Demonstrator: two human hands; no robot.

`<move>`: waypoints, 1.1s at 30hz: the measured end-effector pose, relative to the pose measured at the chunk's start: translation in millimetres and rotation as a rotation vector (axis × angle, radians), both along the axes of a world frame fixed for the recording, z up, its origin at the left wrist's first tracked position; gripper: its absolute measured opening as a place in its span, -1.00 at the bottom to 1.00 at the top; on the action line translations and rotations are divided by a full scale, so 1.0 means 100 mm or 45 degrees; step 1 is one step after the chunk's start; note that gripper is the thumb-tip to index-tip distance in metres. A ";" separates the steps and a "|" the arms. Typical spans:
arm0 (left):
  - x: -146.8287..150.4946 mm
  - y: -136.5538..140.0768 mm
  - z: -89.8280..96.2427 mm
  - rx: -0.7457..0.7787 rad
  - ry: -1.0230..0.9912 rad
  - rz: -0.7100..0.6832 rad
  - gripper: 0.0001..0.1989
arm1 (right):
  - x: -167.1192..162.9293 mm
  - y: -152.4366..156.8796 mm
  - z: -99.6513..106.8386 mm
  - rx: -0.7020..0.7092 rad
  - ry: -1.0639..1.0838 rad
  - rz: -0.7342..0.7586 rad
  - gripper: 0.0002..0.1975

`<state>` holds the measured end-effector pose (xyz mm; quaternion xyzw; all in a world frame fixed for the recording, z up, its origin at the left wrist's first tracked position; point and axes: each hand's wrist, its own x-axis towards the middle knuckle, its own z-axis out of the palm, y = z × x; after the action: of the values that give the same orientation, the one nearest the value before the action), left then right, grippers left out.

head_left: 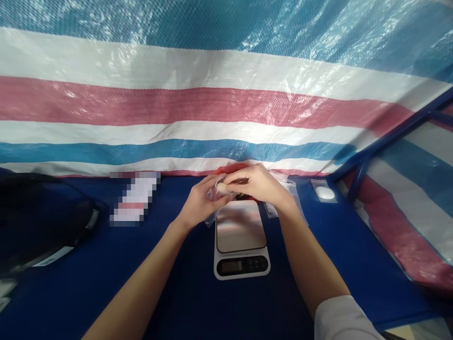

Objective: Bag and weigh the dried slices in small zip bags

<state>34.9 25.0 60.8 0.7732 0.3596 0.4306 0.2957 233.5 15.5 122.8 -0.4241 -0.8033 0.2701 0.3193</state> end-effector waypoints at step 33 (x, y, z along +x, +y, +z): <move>-0.20 0.12 -0.02 -0.043 0.024 0.229 -0.48 | 0.38 0.36 -0.43 0.112 -0.559 -0.449 -0.76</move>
<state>15.1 36.9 59.2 0.7366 0.4375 0.4421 0.2656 271.3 51.6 80.1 -0.5912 -0.7781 0.0771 0.1979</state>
